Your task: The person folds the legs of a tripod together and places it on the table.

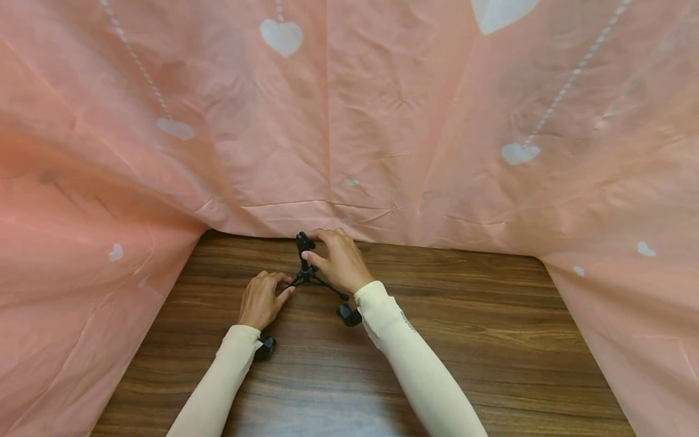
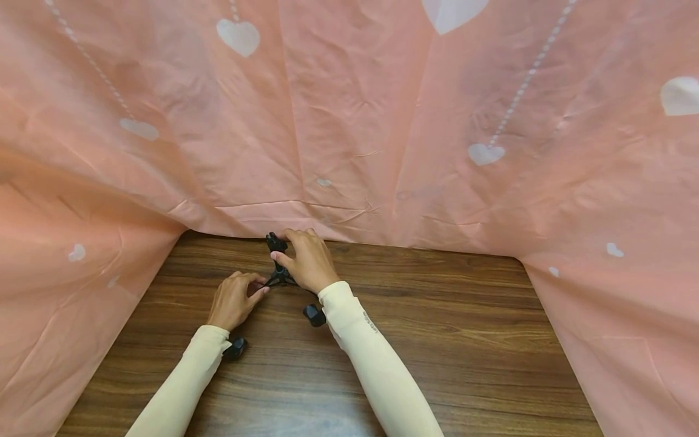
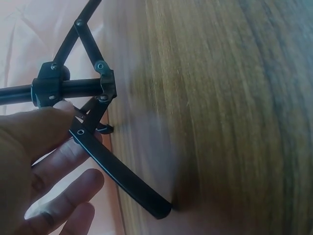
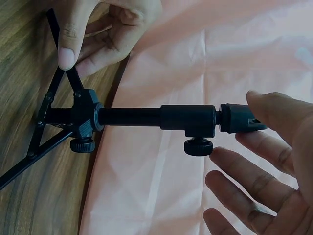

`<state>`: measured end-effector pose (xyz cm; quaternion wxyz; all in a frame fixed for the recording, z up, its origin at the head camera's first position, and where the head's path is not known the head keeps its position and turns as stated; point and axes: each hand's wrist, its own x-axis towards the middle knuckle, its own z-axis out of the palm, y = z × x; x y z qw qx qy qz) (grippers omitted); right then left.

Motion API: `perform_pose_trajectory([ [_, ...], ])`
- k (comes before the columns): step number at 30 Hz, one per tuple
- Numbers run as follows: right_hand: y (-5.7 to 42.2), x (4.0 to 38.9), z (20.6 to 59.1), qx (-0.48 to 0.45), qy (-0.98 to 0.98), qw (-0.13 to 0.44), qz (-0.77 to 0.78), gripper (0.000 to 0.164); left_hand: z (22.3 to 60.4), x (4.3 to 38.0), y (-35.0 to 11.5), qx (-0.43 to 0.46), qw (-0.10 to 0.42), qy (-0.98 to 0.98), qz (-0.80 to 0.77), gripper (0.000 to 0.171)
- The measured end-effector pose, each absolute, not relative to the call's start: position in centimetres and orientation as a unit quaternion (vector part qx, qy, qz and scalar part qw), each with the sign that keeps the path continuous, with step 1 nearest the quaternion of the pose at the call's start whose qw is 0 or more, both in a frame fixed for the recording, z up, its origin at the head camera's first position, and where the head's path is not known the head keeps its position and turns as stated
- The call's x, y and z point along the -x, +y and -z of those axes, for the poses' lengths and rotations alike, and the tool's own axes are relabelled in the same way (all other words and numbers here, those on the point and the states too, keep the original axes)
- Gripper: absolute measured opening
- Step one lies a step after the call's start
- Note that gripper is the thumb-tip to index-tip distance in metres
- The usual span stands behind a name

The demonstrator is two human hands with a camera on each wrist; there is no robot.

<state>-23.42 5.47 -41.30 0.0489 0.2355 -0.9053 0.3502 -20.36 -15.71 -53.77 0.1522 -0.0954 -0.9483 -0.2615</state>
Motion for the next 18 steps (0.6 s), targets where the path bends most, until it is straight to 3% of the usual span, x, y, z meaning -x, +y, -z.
perform_pose_trajectory([
  [18, 4.6, 24.7, 41.7, -0.224, -0.921, 0.058, -0.314, 0.034, 53.7, 20.8, -15.4, 0.074, 0.151, -0.949, 0.266, 0.010],
])
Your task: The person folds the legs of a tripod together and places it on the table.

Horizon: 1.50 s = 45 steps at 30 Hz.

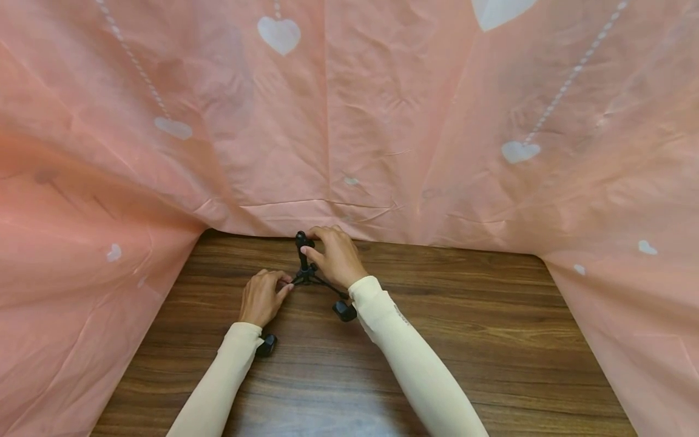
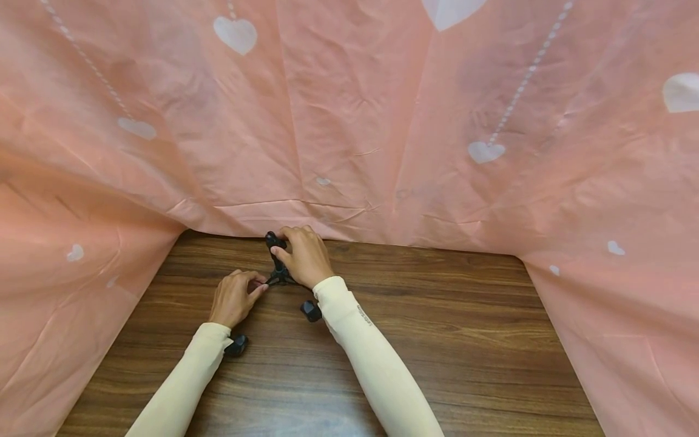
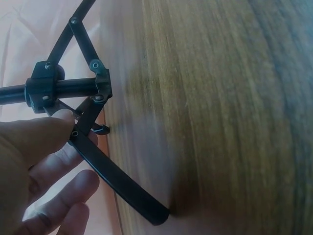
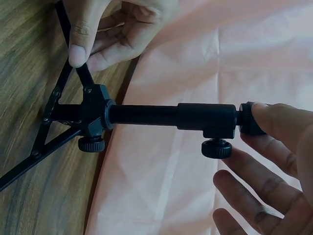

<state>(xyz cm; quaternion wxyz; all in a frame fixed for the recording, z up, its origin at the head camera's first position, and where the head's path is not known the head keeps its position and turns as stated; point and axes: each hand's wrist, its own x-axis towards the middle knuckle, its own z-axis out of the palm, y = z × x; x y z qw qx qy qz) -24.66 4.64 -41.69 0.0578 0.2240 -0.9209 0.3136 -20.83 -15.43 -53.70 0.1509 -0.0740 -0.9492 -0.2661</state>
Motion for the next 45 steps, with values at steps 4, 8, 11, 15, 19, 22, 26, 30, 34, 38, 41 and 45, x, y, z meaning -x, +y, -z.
perform_pose_trajectory([
  [4, 4.4, 24.9, 41.8, -0.221, -0.924, 0.056, -0.306, 0.033, 53.7, 20.9, -15.5, 0.073, 0.148, -0.949, 0.268, 0.009],
  [8, 4.3, 25.0, 41.8, -0.218, -0.927, 0.053, -0.301, 0.034, 53.6, 20.9, -15.5, 0.072, 0.148, -0.948, 0.272, 0.008],
  [11, 4.2, 25.0, 41.8, -0.221, -0.928, 0.055, -0.295, 0.034, 53.6, 20.9, -15.5, 0.069, 0.149, -0.948, 0.273, 0.008],
  [15, 4.3, 25.0, 41.7, -0.225, -0.929, 0.058, -0.287, 0.033, 53.7, 20.9, -15.4, 0.068, 0.148, -0.949, 0.271, 0.008],
  [19, 4.3, 24.9, 41.7, -0.226, -0.931, 0.060, -0.281, 0.033, 53.7, 20.9, -15.4, 0.069, 0.149, -0.949, 0.270, 0.008],
  [22, 4.3, 24.8, 41.7, -0.227, -0.931, 0.062, -0.279, 0.033, 53.8, 20.8, -15.4, 0.070, 0.151, -0.949, 0.268, 0.008],
  [26, 4.3, 24.7, 41.7, -0.229, -0.931, 0.062, -0.279, 0.034, 53.8, 20.7, -15.5, 0.069, 0.152, -0.949, 0.267, 0.009],
  [30, 4.4, 24.6, 41.7, -0.228, -0.932, 0.065, -0.275, 0.034, 53.7, 20.5, -15.5, 0.069, 0.151, -0.950, 0.266, 0.009],
  [34, 4.6, 24.4, 41.6, -0.226, -0.932, 0.069, -0.273, 0.034, 53.7, 20.4, -15.3, 0.070, 0.153, -0.950, 0.263, 0.009],
  [38, 4.8, 24.1, 41.6, -0.225, -0.933, 0.074, -0.271, 0.034, 53.7, 20.4, -15.0, 0.075, 0.154, -0.950, 0.261, 0.008],
  [41, 5.0, 24.0, 41.6, -0.223, -0.933, 0.075, -0.272, 0.033, 53.7, 20.3, -14.9, 0.080, 0.154, -0.950, 0.259, 0.008],
  [45, 5.3, 23.8, 41.7, -0.223, -0.931, 0.072, -0.280, 0.032, 53.6, 20.1, -14.7, 0.084, 0.153, -0.950, 0.257, 0.008],
])
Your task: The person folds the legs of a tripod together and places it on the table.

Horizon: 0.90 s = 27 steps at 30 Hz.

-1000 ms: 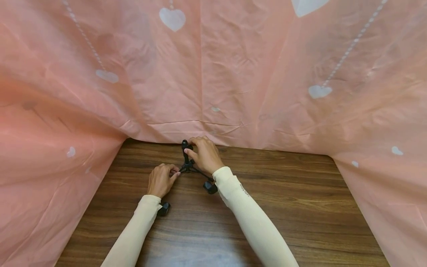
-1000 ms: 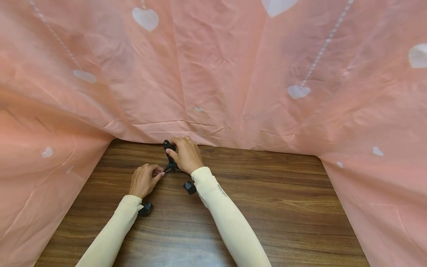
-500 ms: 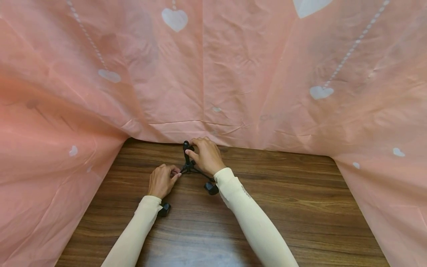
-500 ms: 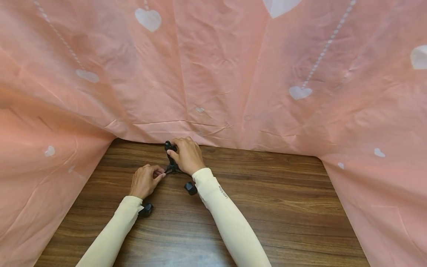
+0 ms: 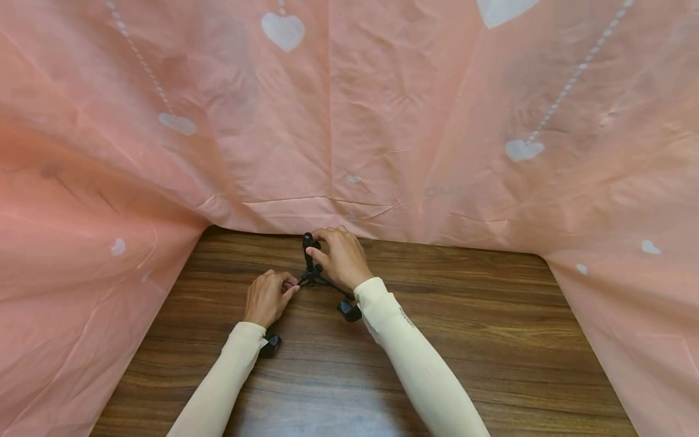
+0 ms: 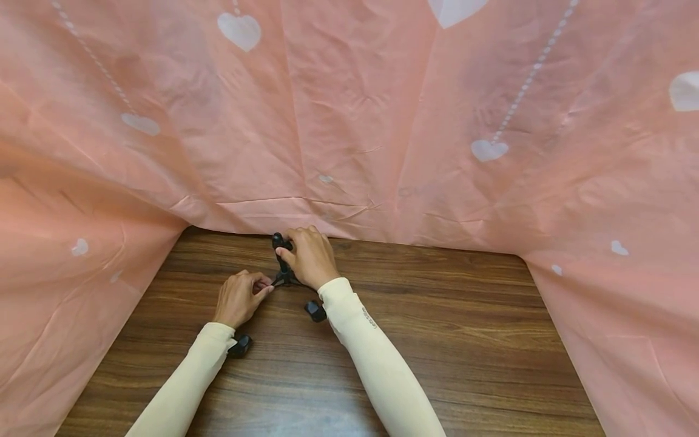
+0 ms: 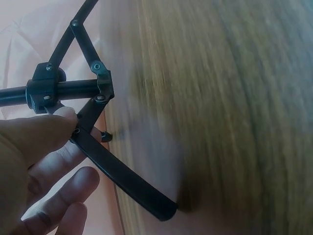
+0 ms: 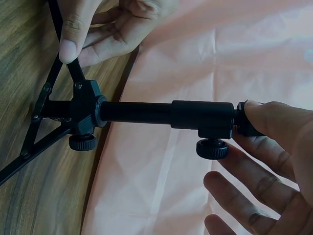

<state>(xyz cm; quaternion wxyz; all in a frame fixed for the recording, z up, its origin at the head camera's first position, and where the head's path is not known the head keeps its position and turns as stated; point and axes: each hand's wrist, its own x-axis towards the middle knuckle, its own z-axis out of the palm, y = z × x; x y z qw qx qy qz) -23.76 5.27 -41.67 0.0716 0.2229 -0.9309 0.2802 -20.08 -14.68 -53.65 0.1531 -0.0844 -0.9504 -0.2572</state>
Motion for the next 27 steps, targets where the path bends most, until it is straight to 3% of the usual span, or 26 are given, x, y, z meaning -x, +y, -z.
perform_pose_trajectory([
  [27, 6.7, 22.4, 41.9, -0.209, -0.932, 0.083, -0.284, 0.038, 53.9, 19.3, -13.6, 0.110, 0.153, -0.948, 0.256, 0.008],
])
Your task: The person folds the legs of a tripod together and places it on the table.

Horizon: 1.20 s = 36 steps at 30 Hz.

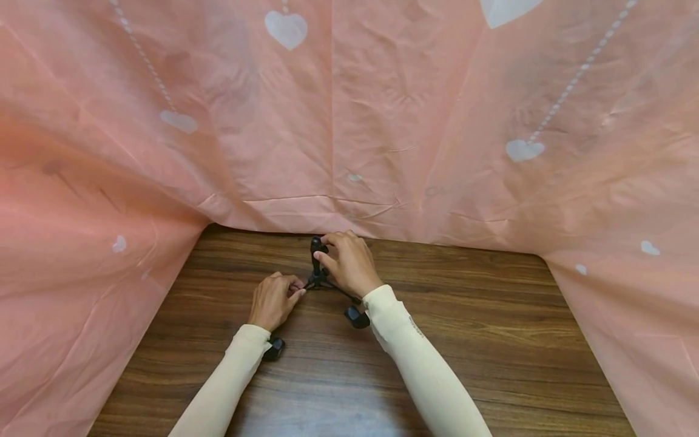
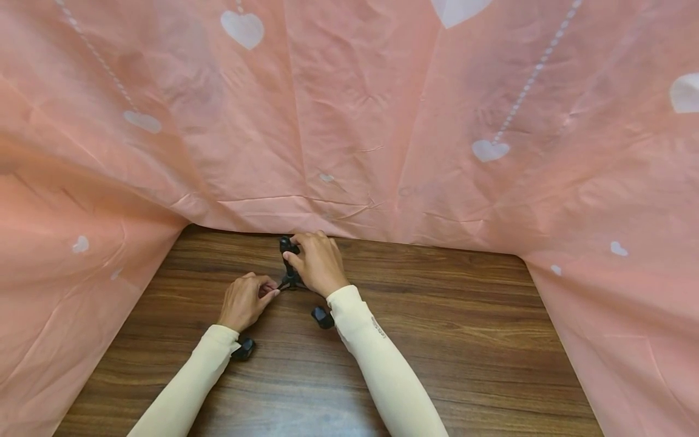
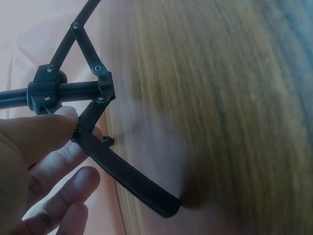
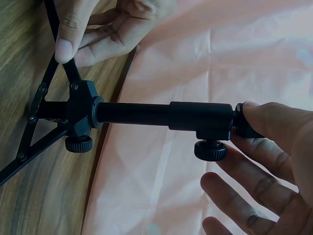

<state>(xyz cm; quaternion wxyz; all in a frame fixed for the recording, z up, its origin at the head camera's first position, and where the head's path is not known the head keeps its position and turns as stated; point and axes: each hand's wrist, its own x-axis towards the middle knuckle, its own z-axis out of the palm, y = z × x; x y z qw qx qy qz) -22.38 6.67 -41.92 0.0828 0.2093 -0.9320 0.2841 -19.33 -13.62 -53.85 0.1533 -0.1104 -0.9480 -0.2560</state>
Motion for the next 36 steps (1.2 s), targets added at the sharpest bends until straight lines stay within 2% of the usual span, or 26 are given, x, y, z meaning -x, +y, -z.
perform_pose_trajectory([
  [36, 8.3, 20.0, 42.3, -0.192, -0.926, 0.098, -0.311, 0.035, 54.0, 17.6, -12.1, 0.129, 0.156, -0.943, 0.266, 0.011],
])
